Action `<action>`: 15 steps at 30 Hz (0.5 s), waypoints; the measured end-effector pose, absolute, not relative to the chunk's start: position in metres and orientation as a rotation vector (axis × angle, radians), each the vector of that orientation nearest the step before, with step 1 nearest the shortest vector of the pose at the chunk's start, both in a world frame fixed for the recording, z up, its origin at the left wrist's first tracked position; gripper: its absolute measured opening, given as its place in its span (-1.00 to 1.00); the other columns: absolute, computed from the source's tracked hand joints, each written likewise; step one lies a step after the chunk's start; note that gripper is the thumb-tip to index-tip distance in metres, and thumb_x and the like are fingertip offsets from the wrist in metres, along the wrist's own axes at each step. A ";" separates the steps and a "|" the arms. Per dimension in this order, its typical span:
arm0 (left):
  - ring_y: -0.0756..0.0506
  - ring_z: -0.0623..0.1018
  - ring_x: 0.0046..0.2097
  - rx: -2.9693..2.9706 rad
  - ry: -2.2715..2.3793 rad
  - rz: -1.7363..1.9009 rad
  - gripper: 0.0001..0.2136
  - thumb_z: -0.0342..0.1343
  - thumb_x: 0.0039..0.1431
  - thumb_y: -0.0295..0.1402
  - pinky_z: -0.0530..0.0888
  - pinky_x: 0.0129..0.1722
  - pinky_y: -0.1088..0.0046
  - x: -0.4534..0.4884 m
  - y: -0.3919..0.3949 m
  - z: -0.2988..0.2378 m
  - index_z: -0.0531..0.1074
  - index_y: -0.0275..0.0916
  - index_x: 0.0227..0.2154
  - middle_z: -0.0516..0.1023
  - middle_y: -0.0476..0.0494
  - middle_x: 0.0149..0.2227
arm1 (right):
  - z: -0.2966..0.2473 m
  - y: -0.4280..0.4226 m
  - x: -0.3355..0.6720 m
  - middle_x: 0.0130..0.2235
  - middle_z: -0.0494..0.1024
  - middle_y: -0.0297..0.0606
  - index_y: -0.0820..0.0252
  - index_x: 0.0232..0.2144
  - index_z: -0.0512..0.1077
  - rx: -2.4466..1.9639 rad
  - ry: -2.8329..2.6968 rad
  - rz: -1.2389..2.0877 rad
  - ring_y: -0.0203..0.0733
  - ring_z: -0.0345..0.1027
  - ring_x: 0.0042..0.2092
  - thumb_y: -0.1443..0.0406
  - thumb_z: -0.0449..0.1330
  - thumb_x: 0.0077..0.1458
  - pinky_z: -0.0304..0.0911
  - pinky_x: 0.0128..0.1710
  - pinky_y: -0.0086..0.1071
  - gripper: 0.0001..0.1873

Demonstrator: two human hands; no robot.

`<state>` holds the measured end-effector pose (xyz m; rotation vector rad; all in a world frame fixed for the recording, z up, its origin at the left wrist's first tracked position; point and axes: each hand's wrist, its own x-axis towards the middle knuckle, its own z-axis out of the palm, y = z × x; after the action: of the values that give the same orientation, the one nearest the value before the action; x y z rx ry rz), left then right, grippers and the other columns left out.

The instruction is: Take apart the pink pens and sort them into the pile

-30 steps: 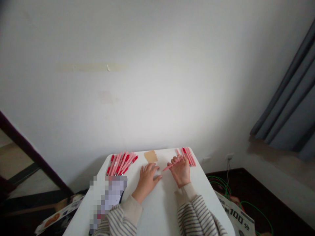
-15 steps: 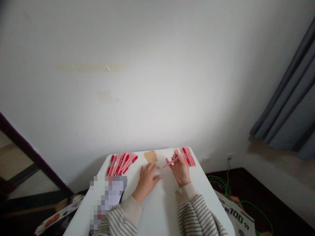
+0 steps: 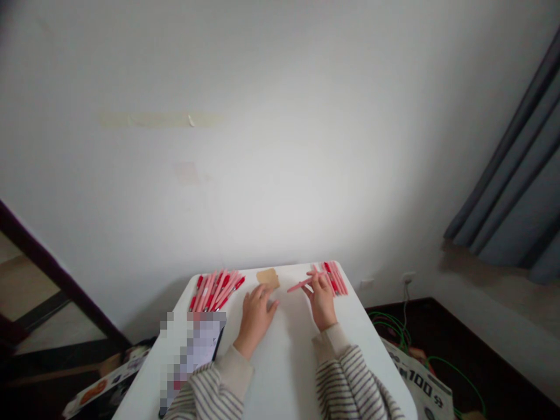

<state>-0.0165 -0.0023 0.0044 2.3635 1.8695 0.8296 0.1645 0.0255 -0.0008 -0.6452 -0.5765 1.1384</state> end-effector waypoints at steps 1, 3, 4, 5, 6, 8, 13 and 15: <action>-0.20 0.29 0.22 2.363 1.903 0.817 -0.66 0.00 0.20 -0.30 0.17 0.21 -0.03 -0.017 -0.002 0.003 0.36 -0.11 0.04 0.36 -0.20 0.17 | -0.002 0.027 0.164 -0.35 0.47 -0.38 0.12 -0.45 0.49 -0.666 -0.590 1.116 -0.34 0.32 -0.34 0.08 0.36 -0.08 0.42 -0.23 -0.33 -0.74; -0.23 0.24 0.25 2.360 1.949 0.773 -0.64 -0.02 0.22 -0.26 0.13 0.21 -0.13 -0.017 -0.002 0.001 0.32 -0.09 0.08 0.32 -0.20 0.20 | -0.003 0.028 0.164 -0.35 0.48 -0.37 0.15 -0.53 0.46 -0.690 -0.637 1.064 -0.34 0.33 -0.31 0.13 0.40 -0.14 0.38 -0.22 -0.35 -0.74; -0.25 0.23 0.25 2.360 1.962 0.749 -0.63 -0.03 0.22 -0.25 0.12 0.20 -0.16 -0.017 -0.002 0.000 0.31 -0.08 0.09 0.32 -0.20 0.21 | -0.002 0.028 0.164 -0.35 0.49 -0.37 0.16 -0.57 0.45 -0.702 -0.679 1.027 -0.32 0.34 -0.29 0.15 0.42 -0.16 0.36 -0.22 -0.35 -0.73; -0.25 0.22 0.25 2.360 1.970 0.729 -0.63 -0.04 0.23 -0.24 0.11 0.20 -0.17 -0.017 -0.003 0.000 0.31 -0.08 0.09 0.32 -0.20 0.20 | -0.002 0.029 0.164 -0.35 0.49 -0.36 0.17 -0.59 0.44 -0.721 -0.729 0.979 -0.31 0.34 -0.27 0.17 0.43 -0.18 0.33 -0.21 -0.36 -0.73; -0.26 0.22 0.24 2.362 1.977 0.715 -0.64 -0.04 0.23 -0.24 0.11 0.20 -0.17 -0.016 -0.003 0.001 0.32 -0.09 0.08 0.34 -0.20 0.19 | -0.001 0.028 0.164 -0.35 0.50 -0.35 0.17 -0.61 0.44 -0.753 -0.783 0.926 -0.29 0.35 -0.25 0.18 0.43 -0.19 0.31 -0.20 -0.35 -0.73; -0.26 0.24 0.21 2.365 1.997 0.707 -0.65 -0.04 0.23 -0.23 0.11 0.19 -0.15 -0.016 -0.004 0.003 0.34 -0.11 0.06 0.38 -0.21 0.14 | 0.002 0.027 0.165 -0.34 0.54 -0.31 0.16 -0.64 0.45 -0.848 -0.897 0.841 -0.23 0.36 -0.22 0.14 0.41 -0.17 0.27 -0.19 -0.32 -0.72; -0.25 0.32 0.07 2.389 2.021 0.707 -0.72 -0.01 0.21 -0.19 0.18 0.14 -0.05 -0.015 -0.006 0.013 0.45 -0.10 -0.08 0.47 -0.16 -0.04 | 0.007 0.022 0.168 -0.19 0.59 -0.19 0.10 -0.60 0.53 -0.974 -1.107 0.795 -0.05 0.39 -0.07 0.03 0.30 -0.04 0.21 -0.02 -0.15 -0.69; -0.24 0.34 0.02 2.394 2.002 0.702 -0.75 -0.01 0.21 -0.19 0.19 0.12 -0.03 -0.015 -0.007 0.016 0.48 -0.09 -0.14 0.48 -0.14 -0.09 | 0.006 0.022 0.168 -0.18 0.59 -0.20 0.07 -0.52 0.57 -0.985 -1.146 0.779 -0.03 0.39 -0.07 0.05 0.30 -0.03 0.19 0.01 -0.11 -0.75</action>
<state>-0.0152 -0.0070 0.0159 2.3941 2.0019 0.7021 0.1680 0.0216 0.0063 -0.9851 -1.1464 0.7794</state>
